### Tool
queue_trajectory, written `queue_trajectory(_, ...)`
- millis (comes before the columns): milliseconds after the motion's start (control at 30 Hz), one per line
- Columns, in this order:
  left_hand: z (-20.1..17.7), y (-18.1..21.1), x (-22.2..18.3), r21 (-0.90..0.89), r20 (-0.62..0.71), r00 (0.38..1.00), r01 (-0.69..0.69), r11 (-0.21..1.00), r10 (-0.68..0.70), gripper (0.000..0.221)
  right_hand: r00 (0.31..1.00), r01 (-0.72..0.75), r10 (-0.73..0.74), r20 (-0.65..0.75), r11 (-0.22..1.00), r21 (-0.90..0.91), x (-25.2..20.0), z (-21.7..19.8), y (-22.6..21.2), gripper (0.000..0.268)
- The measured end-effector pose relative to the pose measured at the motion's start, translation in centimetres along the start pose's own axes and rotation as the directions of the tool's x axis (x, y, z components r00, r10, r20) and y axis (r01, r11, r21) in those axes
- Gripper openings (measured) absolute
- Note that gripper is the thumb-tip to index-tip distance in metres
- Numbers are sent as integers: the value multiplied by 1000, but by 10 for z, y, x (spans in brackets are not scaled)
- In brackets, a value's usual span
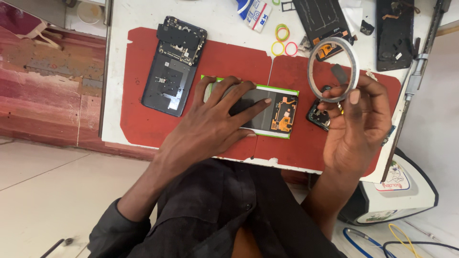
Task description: The person handles a disassembled smartphone, inspecting the screen and internal components. They then apply a strip of adhesive tape along the edges of the phone's screen assembly.
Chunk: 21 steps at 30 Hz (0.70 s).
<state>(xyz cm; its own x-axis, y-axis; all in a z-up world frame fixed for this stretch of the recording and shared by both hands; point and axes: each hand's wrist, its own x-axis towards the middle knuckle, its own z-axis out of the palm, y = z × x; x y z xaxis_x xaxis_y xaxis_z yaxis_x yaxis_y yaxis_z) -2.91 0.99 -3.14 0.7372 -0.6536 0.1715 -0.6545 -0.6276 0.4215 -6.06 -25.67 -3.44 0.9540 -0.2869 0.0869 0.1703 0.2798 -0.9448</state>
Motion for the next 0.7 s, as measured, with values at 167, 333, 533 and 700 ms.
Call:
queue_trajectory(167,0,-3,0,-6,13,1000,18,1000,-18,78,1000,-7,6,9,1000,10,0,2,-1,27)
queue_trajectory(333,1,-2,2,-21,21,999,38,999,-38,81,999,-19,17,37,998,66,-1,6,-4,30)
queue_trajectory(533,-12,0,-2,-95,-160,987,-48,994,32,69,992,55,-51,115,998,-31,-9,13,-1,27)
queue_trajectory(700,-25,2,-7,-269,-380,925,-109,957,-2,18,979,95,-84,184,994,-54,-23,23,0,22)
